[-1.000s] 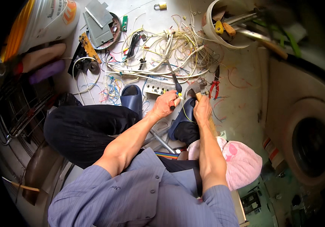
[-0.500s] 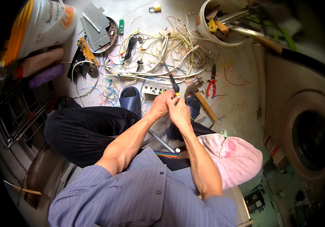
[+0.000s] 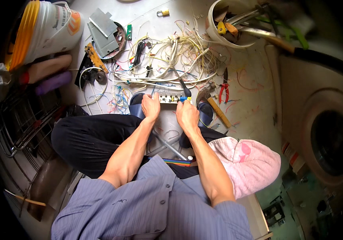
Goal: The person removes components from a circuit board using a screwdriver, hammer, and pliers. They sit on the floor with the circuit board resting on a towel on their lap, unscrewing parts and using a hammer to tap a tool against the board to separate components.
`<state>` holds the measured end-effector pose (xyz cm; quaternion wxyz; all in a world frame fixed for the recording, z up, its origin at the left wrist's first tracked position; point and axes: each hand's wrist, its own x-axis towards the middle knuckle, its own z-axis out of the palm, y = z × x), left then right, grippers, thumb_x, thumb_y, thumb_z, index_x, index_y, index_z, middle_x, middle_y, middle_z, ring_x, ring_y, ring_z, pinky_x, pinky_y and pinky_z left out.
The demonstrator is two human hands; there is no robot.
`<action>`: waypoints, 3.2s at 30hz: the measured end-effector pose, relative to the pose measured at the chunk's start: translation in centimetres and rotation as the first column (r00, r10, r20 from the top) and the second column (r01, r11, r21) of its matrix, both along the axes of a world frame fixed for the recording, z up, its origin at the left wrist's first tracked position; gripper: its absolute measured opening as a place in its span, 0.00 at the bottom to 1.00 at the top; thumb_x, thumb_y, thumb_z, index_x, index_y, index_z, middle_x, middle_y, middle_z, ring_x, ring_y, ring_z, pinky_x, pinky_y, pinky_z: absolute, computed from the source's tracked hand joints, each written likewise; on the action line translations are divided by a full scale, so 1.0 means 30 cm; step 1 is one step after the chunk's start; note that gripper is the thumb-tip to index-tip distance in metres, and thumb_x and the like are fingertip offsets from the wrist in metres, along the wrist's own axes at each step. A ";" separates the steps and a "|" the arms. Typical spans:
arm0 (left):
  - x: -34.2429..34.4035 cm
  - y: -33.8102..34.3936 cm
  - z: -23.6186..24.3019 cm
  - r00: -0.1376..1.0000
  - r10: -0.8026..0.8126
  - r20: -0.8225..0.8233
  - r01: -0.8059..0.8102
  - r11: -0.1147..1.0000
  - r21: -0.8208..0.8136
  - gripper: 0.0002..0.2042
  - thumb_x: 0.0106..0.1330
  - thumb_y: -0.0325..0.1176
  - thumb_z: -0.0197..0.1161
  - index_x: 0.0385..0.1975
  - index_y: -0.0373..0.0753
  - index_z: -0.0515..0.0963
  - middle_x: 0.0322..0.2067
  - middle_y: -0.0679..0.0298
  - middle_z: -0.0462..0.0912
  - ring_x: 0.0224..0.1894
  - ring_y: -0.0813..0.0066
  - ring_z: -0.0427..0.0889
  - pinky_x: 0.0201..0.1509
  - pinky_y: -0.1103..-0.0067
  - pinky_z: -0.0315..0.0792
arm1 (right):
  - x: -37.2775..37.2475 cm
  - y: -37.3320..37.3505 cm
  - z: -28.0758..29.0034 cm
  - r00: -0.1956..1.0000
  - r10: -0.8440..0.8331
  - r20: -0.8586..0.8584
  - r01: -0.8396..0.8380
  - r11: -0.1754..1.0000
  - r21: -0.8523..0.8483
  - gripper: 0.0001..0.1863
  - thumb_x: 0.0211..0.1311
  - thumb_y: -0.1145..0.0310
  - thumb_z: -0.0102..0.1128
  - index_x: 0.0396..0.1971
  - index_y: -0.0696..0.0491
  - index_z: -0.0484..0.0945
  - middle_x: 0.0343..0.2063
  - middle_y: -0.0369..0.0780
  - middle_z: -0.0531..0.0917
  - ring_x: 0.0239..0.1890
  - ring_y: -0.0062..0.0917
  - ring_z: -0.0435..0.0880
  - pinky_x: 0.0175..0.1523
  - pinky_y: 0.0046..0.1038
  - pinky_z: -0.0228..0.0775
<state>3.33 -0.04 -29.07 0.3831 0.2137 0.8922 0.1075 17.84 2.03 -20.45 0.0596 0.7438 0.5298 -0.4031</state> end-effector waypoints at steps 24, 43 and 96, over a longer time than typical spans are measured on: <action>-0.103 0.021 0.049 0.355 0.422 0.834 -0.258 0.902 -0.346 0.41 0.56 0.12 0.63 0.68 0.36 0.49 0.42 0.45 0.79 0.36 0.52 0.85 0.34 0.64 0.85 | 0.159 -0.037 0.134 0.984 0.147 -0.103 -0.121 0.967 0.225 0.17 0.67 0.60 0.51 0.31 0.59 0.81 0.29 0.56 0.84 0.35 0.55 0.84 0.43 0.49 0.75; -0.137 0.051 0.893 0.003 -0.387 0.922 0.117 0.916 0.384 0.50 0.45 0.08 0.65 0.74 0.36 0.56 0.64 0.59 0.72 0.62 0.68 0.76 0.60 0.74 0.74 | 0.384 -0.222 0.918 0.919 0.228 -0.322 0.058 0.728 0.683 0.12 0.64 0.70 0.60 0.42 0.61 0.83 0.37 0.51 0.86 0.40 0.42 0.86 0.47 0.34 0.77; 0.254 0.019 0.946 0.058 -0.174 0.983 -0.132 0.975 0.180 0.21 0.77 0.49 0.47 0.43 0.38 0.80 0.32 0.61 0.87 0.31 0.72 0.86 0.36 0.74 0.83 | 0.383 -0.435 1.101 0.986 0.109 -0.126 0.038 0.588 0.808 0.16 0.57 0.76 0.68 0.47 0.53 0.83 0.27 0.44 0.79 0.26 0.39 0.81 0.32 0.35 0.73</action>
